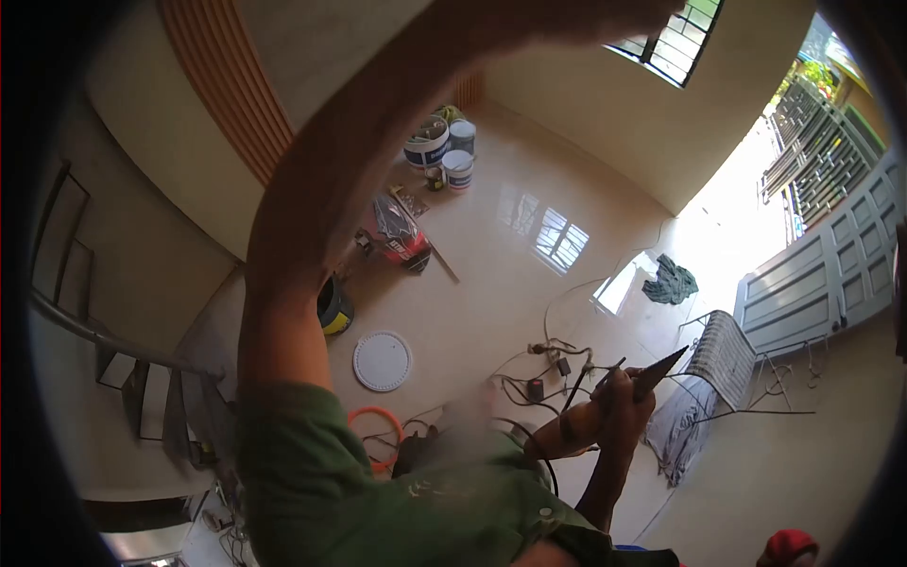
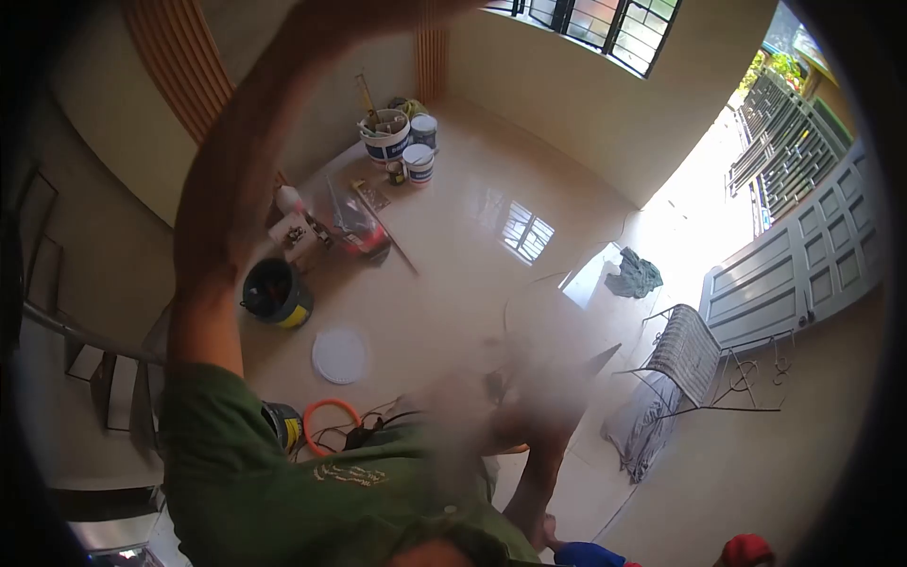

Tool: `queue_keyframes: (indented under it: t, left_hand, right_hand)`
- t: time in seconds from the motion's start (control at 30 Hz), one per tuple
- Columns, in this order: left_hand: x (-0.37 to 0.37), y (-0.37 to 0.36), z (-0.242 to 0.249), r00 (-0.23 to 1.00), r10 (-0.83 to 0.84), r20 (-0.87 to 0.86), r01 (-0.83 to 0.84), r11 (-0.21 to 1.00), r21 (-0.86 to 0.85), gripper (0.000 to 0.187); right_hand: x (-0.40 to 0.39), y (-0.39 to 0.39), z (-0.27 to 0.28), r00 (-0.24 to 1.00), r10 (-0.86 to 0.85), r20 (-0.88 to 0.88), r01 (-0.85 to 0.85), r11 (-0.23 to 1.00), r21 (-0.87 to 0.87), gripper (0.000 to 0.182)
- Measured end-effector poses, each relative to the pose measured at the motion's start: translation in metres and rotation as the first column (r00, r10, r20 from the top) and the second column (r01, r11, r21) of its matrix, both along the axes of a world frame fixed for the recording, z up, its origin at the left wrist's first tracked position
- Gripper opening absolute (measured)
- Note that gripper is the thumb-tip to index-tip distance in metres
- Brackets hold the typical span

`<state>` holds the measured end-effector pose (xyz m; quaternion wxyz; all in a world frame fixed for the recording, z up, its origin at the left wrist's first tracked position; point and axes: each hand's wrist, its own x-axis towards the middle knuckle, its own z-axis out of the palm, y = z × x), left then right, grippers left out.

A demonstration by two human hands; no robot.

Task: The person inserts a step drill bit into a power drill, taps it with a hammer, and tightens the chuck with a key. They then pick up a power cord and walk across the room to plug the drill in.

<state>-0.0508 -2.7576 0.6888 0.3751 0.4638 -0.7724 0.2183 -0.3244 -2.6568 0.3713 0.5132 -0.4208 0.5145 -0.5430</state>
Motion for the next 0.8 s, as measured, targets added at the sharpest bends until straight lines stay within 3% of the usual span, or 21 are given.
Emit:
queue_keyframes:
  t: [0.07, 0.1, 0.13, 0.2, 0.23, 0.3, 0.4, 0.43, 0.5, 0.57, 0.63, 0.73, 0.77, 0.8]
  left_hand:
    - [0.023, -0.045, -0.081, 0.988, -0.025, -0.152, 0.070, 0.952, 0.298, 0.076]
    - [0.034, -0.063, -0.126, 0.929, -0.005, -0.371, 0.203, 0.844, 0.496, 0.067]
    - [0.050, -0.091, -0.188, 0.866, 0.044, -0.499, 0.273, 0.794, 0.544, 0.062]
    - [0.082, -0.129, -0.299, 0.749, 0.377, -0.545, 0.336, 0.492, 0.803, 0.062]
    - [0.100, -0.145, -0.382, 0.661, 0.455, -0.597, 0.422, 0.433, 0.796, 0.060]
    - [0.132, -0.150, -0.512, 0.362, 0.677, -0.641, 0.646, 0.314, 0.696, 0.054]
    - [0.174, -0.119, -0.649, 0.129, 0.920, -0.370, 0.335, 0.311, 0.889, 0.033]
    - [0.189, -0.097, -0.693, 0.032, 0.966, -0.257, 0.255, 0.241, 0.936, 0.030]
    - [0.198, -0.037, -0.765, -0.219, 0.976, -0.015, 0.334, 0.089, 0.939, 0.023]
    - [0.198, 0.001, -0.774, -0.415, 0.892, 0.178, 0.563, 0.099, 0.820, 0.017]
    - [0.192, -0.026, -0.712, -0.344, 0.934, 0.102, 0.757, 0.212, 0.618, 0.013]
    - [0.185, -0.111, -0.672, -0.642, 0.763, 0.080, 0.494, 0.331, 0.804, 0.014]
    - [0.192, -0.162, -0.643, -0.704, 0.703, 0.103, 0.437, 0.314, 0.843, 0.013]
    - [0.206, -0.191, -0.649, -0.697, 0.714, 0.066, 0.423, 0.334, 0.842, 0.014]
  right_hand:
    - [0.016, -0.052, 0.001, 1.000, 0.023, -0.015, -0.023, 1.000, 0.010, 0.017]
    - [0.025, -0.077, 0.000, 1.000, 0.018, -0.020, -0.017, 1.000, 0.008, 0.017]
    - [0.035, -0.102, -0.001, 1.000, 0.006, -0.029, -0.006, 1.000, 0.004, 0.017]
    - [0.054, -0.157, -0.004, 0.997, 0.063, -0.049, -0.061, 0.997, 0.041, 0.016]
    - [0.065, -0.187, -0.006, 0.992, 0.107, -0.061, -0.104, 0.993, 0.055, 0.016]
    - [0.090, -0.248, -0.009, 0.986, 0.165, -0.038, -0.162, 0.984, 0.068, 0.017]
    - [0.136, -0.343, -0.024, 0.953, 0.302, 0.028, -0.303, 0.953, 0.033, 0.017]
    - [0.147, -0.375, -0.031, 0.940, 0.335, 0.062, -0.337, 0.941, 0.012, 0.017]
    - [0.173, -0.444, -0.048, 0.928, 0.370, 0.038, -0.371, 0.928, 0.040, 0.016]
    - [0.202, -0.502, -0.055, 0.925, 0.377, 0.047, -0.379, 0.921, 0.086, 0.016]
    - [0.240, -0.568, -0.046, 0.900, 0.435, 0.036, -0.436, 0.894, 0.099, 0.017]
    - [0.289, -0.651, -0.023, 0.853, 0.521, -0.011, -0.516, 0.848, 0.123, 0.016]
    - [0.303, -0.677, -0.027, 0.840, 0.542, -0.026, -0.538, 0.837, 0.098, 0.016]
    - [0.319, -0.701, -0.032, 0.837, 0.543, -0.073, -0.538, 0.840, 0.074, 0.016]
